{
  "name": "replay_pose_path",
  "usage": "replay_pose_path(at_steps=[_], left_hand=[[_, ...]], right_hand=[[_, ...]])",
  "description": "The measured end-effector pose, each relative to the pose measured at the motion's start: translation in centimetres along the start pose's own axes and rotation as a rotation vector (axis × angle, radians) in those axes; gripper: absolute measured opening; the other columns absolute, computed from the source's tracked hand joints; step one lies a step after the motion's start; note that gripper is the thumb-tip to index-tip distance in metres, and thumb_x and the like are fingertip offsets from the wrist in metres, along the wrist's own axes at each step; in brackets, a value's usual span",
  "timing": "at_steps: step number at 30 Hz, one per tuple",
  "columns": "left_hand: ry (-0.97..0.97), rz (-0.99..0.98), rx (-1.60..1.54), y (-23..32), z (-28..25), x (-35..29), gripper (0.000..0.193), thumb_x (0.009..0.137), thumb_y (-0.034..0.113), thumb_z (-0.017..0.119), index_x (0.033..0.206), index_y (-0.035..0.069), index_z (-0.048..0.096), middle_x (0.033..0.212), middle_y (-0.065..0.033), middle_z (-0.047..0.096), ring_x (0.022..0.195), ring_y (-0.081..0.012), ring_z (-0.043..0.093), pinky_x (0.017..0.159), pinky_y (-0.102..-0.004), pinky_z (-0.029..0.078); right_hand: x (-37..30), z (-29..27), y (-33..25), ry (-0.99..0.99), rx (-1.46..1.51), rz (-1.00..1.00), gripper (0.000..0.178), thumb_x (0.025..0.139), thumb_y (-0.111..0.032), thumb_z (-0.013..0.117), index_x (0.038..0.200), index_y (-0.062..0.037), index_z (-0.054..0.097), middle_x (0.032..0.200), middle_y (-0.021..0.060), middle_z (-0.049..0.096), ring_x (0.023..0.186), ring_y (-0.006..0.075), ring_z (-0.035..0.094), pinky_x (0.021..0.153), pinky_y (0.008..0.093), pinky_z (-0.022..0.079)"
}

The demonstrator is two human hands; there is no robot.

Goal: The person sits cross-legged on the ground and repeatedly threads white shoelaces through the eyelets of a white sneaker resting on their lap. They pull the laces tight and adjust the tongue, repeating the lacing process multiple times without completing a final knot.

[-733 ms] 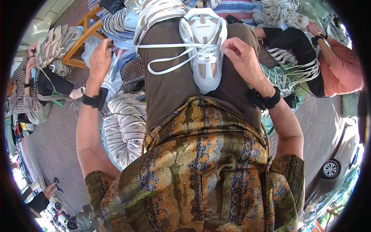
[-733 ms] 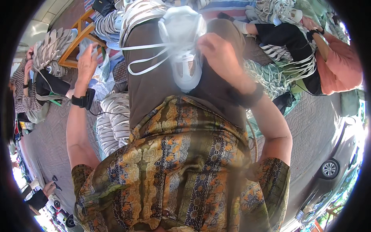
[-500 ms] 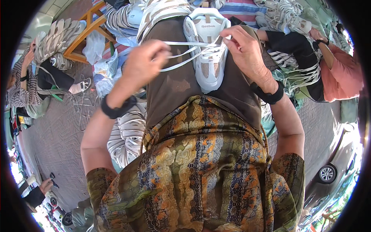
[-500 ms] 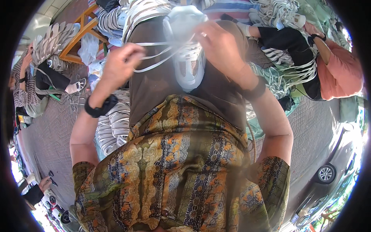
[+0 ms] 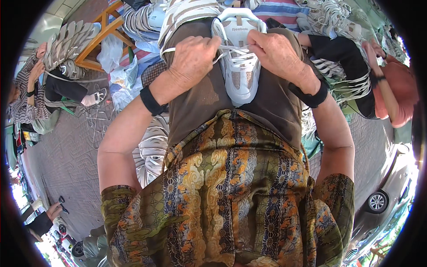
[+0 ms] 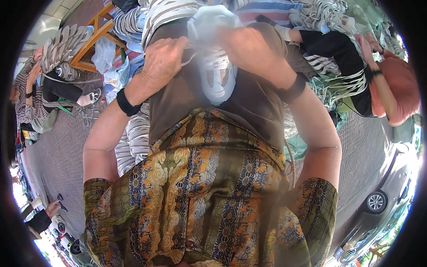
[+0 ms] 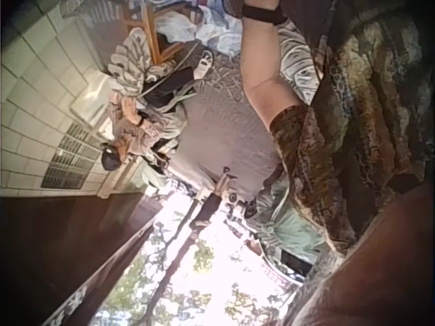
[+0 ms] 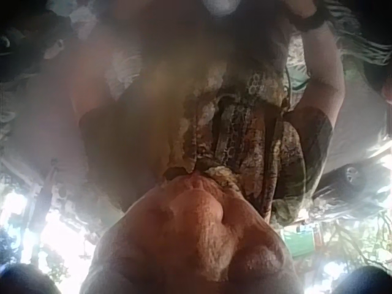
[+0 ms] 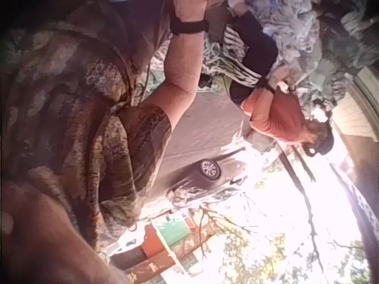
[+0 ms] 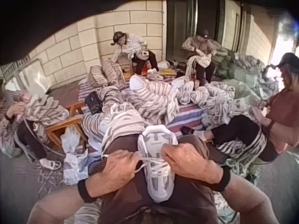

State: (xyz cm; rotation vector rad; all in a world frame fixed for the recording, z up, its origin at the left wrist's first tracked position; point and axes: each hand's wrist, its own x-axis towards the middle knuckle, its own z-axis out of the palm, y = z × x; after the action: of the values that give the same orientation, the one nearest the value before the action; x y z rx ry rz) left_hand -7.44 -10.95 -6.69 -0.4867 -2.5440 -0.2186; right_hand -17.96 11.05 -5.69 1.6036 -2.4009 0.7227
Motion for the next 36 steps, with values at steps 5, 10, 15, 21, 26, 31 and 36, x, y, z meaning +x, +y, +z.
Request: replay_pose_path(at_steps=[5,10,15,21,26,31,36], left_hand=[[-0.035,-0.181,-0.187,0.9,-0.3,-0.4,0.009,0.083,0.005,0.058,0.093,0.004,0.057,0.072,-0.0125,0.063,0.067,-0.03,0.063,0.061,-0.0367,0.05],[-0.17,-0.436,-0.774,1.0,-1.2,0.0,0.018,0.087,0.002,0.053,0.104,0.006,0.059,0.086,-0.0056,0.068,0.079,-0.0152,0.064,0.07,-0.0286,0.049],[-0.211,-0.435,-1.008,-0.3,-1.0,-0.3,0.02,0.085,-0.007,0.049,0.101,-0.001,0.06,0.08,-0.0078,0.066,0.073,-0.0113,0.064,0.064,-0.0265,0.048],[-0.406,-0.424,-0.744,-0.4,-0.2,0.3,0.022,0.082,0.005,0.058,0.103,0.003,0.063,0.079,-0.0086,0.066,0.069,-0.0186,0.062,0.066,-0.0299,0.047],[-0.357,-0.096,-0.367,0.4,1.1,1.1,0.027,0.083,0.018,0.062,0.108,0.009,0.063,0.083,-0.0136,0.063,0.081,-0.0303,0.06,0.073,-0.0399,0.047],[-0.13,-0.002,-0.208,0.8,0.9,1.6,0.016,0.083,0.016,0.063,0.096,0.007,0.062,0.087,-0.0122,0.06,0.086,-0.0313,0.058,0.073,-0.0417,0.049],[0.0,0.002,-0.253,0.8,0.8,1.6,0.009,0.084,0.012,0.063,0.091,0.006,0.063,0.089,-0.0103,0.06,0.085,-0.0304,0.06,0.075,-0.0404,0.05]], right_hand=[[-1.3,-3.5,0.9,0.055,-0.091,-0.021,0.005,0.083,-0.008,0.056,0.08,-0.0041,0.053,0.068,0.0195,0.058,0.066,0.0378,0.061,0.056,0.0441,0.047],[-4.3,-8.2,1.1,0.006,0.038,0.313,0.006,0.086,-0.007,0.057,0.085,-0.0022,0.053,0.066,0.0165,0.056,0.058,0.03,0.055,0.055,0.0347,0.045],[-6.8,-11.7,0.0,0.108,0.086,0.403,0.007,0.089,-0.003,0.058,0.095,-0.0024,0.057,0.071,0.0057,0.054,0.061,0.0087,0.047,0.056,0.0248,0.04],[-10.9,-17.9,0.1,0.294,0.485,0.72,0.017,0.092,-0.007,0.056,0.108,-0.0024,0.057,0.069,-0.0078,0.046,0.057,-0.0017,0.032,0.05,0.0172,0.024],[-11.4,-19.0,-0.7,0.364,0.698,0.632,0.02,0.094,-0.008,0.053,0.112,0.0008,0.055,0.067,-0.0075,0.043,0.052,0.0,0.03,0.049,0.0176,0.025],[-11.0,-18.8,-0.5,0.441,0.689,0.687,0.024,0.095,-0.009,0.054,0.116,0.0014,0.054,0.068,-0.0073,0.042,0.054,0.0004,0.031,0.05,0.0173,0.025],[-11.6,-19.2,0.3,0.542,0.715,0.752,0.024,0.096,-0.008,0.053,0.118,0.0022,0.054,0.068,-0.0073,0.043,0.054,0.0003,0.03,0.051,0.0167,0.026]])
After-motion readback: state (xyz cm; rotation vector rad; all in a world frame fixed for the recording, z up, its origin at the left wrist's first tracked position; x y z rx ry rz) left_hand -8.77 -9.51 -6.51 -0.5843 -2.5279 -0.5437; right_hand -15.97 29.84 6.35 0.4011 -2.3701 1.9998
